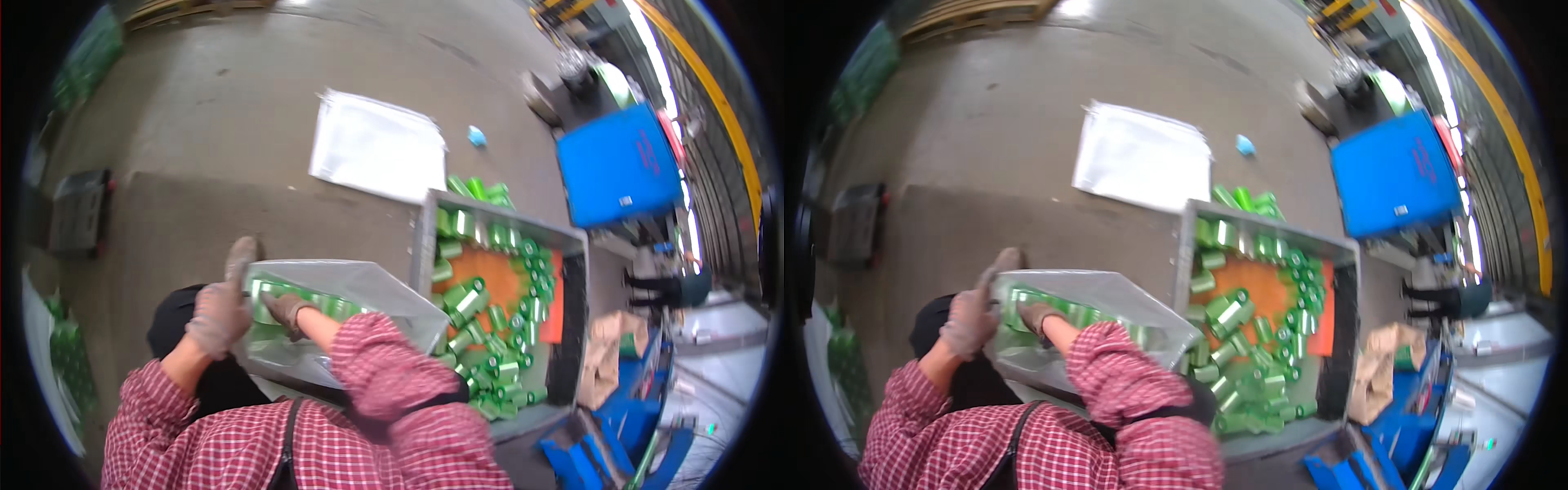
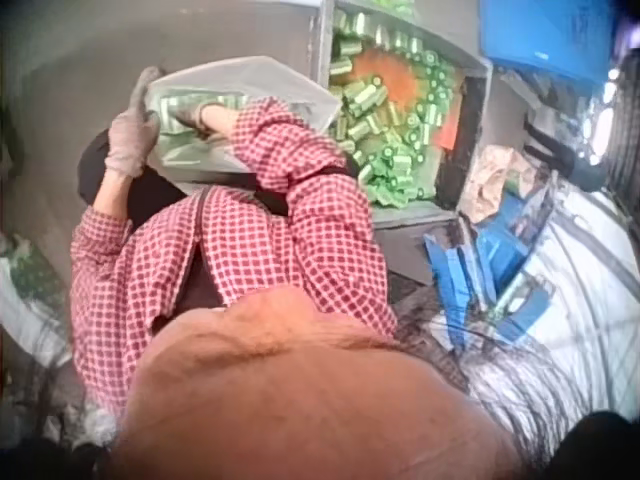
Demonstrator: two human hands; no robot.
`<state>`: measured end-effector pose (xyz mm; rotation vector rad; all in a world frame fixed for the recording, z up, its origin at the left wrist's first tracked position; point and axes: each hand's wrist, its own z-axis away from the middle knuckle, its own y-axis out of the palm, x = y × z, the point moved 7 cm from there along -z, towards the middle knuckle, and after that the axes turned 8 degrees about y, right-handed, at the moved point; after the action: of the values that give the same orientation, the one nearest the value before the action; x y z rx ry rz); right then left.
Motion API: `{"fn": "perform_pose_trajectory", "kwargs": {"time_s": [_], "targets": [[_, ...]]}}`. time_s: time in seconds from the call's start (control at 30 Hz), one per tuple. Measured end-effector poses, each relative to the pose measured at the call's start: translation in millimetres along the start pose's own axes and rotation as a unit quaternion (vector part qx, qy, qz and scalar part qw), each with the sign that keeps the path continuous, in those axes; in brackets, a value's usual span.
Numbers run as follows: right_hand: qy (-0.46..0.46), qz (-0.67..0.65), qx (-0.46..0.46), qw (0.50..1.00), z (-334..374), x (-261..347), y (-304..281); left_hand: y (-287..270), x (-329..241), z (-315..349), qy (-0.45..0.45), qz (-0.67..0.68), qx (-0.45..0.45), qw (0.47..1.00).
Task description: The recorder is packing small rolls of green plastic film from a metal tray into a large plastic bag.
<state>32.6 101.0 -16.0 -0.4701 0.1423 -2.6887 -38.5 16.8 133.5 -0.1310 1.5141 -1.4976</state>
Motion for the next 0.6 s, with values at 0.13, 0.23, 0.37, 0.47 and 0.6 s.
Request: {"fn": "perform_pose_trajectory", "kwargs": {"time_s": [0.13,0.23,0.37,0.47,0.6], "targets": [[-0.127,0.128,-0.318,0.931,73.3,-102.2,-191.3,-21.7,4.4,10.8,0.06,0.13,-0.146,0.979],[0.07,-0.062,-0.666,0.74,94.6,-341.6,-340.7,-29.9,-24.2,1.6,0.133,0.243,-0.219,0.936],[0.188,-0.303,-0.577,0.734,34.4,-486.8,-236.5,-12.1,-116.8,-47.5,0.299,0.149,-0.103,0.937],[-0.049,-0.356,-0.508,0.783,-17.5,-522.7,-241.1,63.8,-222.2,-127.6,0.179,0.283,0.161,0.928],[-0.281,-0.146,-0.424,0.849,36.1,-400.2,-275.8,191.8,-276.1,-179.6,0.087,0.313,0.335,0.884]]}}
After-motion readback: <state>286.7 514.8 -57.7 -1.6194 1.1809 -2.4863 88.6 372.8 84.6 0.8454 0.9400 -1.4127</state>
